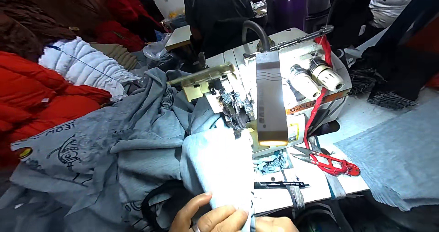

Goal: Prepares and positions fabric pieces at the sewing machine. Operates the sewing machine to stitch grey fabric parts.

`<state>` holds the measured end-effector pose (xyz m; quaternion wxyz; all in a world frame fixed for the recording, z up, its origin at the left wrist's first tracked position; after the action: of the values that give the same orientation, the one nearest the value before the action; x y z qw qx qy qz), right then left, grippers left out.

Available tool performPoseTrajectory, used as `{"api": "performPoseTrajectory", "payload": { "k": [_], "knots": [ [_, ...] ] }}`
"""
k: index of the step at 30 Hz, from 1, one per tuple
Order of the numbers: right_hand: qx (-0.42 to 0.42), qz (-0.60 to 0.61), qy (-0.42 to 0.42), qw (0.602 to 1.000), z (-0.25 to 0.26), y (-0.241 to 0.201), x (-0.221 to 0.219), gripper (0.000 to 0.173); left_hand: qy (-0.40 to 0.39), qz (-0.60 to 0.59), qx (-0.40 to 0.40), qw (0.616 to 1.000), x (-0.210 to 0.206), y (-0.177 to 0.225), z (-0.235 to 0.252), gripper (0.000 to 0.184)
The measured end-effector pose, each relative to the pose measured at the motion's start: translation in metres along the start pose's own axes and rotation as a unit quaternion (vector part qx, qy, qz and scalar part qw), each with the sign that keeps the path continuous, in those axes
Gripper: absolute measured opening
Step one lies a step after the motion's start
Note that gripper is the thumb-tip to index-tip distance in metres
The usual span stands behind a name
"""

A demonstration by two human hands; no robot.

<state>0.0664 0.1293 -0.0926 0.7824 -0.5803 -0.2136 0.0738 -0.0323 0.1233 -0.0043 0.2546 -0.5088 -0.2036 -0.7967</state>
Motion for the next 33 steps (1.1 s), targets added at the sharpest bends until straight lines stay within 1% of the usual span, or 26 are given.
{"api": "performPoseTrajectory", "payload": {
  "k": [2,4,7,10,13,15,16,18,19,21,22,24,26,28,30,33],
  "knots": [
    [-0.003,-0.016,0.012,1.0,0.008,-0.004,0.007,0.024,0.0,0.009,0.029,1.0,0.003,-0.001,0.012,0.014],
    [-0.006,-0.02,0.018,1.0,0.016,-0.005,0.013,0.024,0.002,0.047,0.05,0.998,0.002,-0.005,0.023,0.014],
    [-0.009,0.002,0.021,1.0,0.026,0.0,0.019,0.023,0.055,0.093,0.056,0.993,-0.004,-0.016,0.035,0.023],
    [-0.033,0.029,0.026,0.999,0.03,0.006,0.021,0.024,0.098,0.123,0.051,0.986,-0.01,-0.027,0.042,0.028],
    [-0.048,0.034,0.036,0.998,0.029,0.011,0.024,0.028,0.106,0.117,0.066,0.985,-0.01,-0.036,0.044,0.03],
    [-0.044,0.033,0.044,0.998,0.028,0.011,0.025,0.028,0.122,0.113,0.071,0.984,-0.011,-0.041,0.043,0.03],
    [-0.036,0.039,0.048,0.997,0.028,0.012,0.025,0.027,0.131,0.102,0.076,0.983,-0.01,-0.044,0.041,0.029],
    [-0.033,0.053,0.053,0.997,0.026,0.015,0.026,0.026,0.134,0.044,0.091,0.986,0.002,-0.047,0.03,0.03],
    [-0.032,0.057,0.057,0.996,0.025,0.018,0.027,0.026,0.138,0.014,0.087,0.987,0.01,-0.049,0.021,0.031],
    [-0.033,0.061,0.065,0.995,0.021,0.022,0.029,0.025,0.16,-0.007,0.058,0.985,0.018,-0.049,0.001,0.027],
    [-0.031,0.061,0.069,0.995,0.019,0.023,0.03,0.024,0.165,-0.006,0.042,0.985,0.016,-0.046,-0.008,0.026],
    [-0.024,0.062,0.074,0.995,0.014,0.023,0.032,0.021,0.155,0.028,0.035,0.987,-0.005,-0.041,-0.021,0.028],
    [-0.012,0.066,0.073,0.995,0.011,0.022,0.032,0.02,0.14,0.107,0.032,0.984,-0.034,-0.036,-0.028,0.031],
    [-0.012,0.071,0.073,0.995,0.009,0.02,0.032,0.019,0.161,0.174,0.026,0.971,-0.052,-0.033,-0.028,0.031],
    [-0.017,0.074,0.07,0.995,0.007,0.017,0.033,0.019,0.198,0.194,0.022,0.961,-0.054,-0.031,-0.021,0.028],
    [-0.015,0.074,0.064,0.995,0.005,0.012,0.035,0.02,0.235,0.174,0.013,0.956,-0.046,-0.027,-0.008,0.019]
  ]
}}
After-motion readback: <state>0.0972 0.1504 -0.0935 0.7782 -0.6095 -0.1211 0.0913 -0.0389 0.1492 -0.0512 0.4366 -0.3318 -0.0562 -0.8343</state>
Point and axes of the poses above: each hand's wrist, its own z-axis towards the middle knuckle, its own x-axis out of the back of the hand, y = z × x, the point moved 8 cm from there along z, towards the middle knuckle, and after that the axes turned 1 degree about z, right-handed, at the moved point
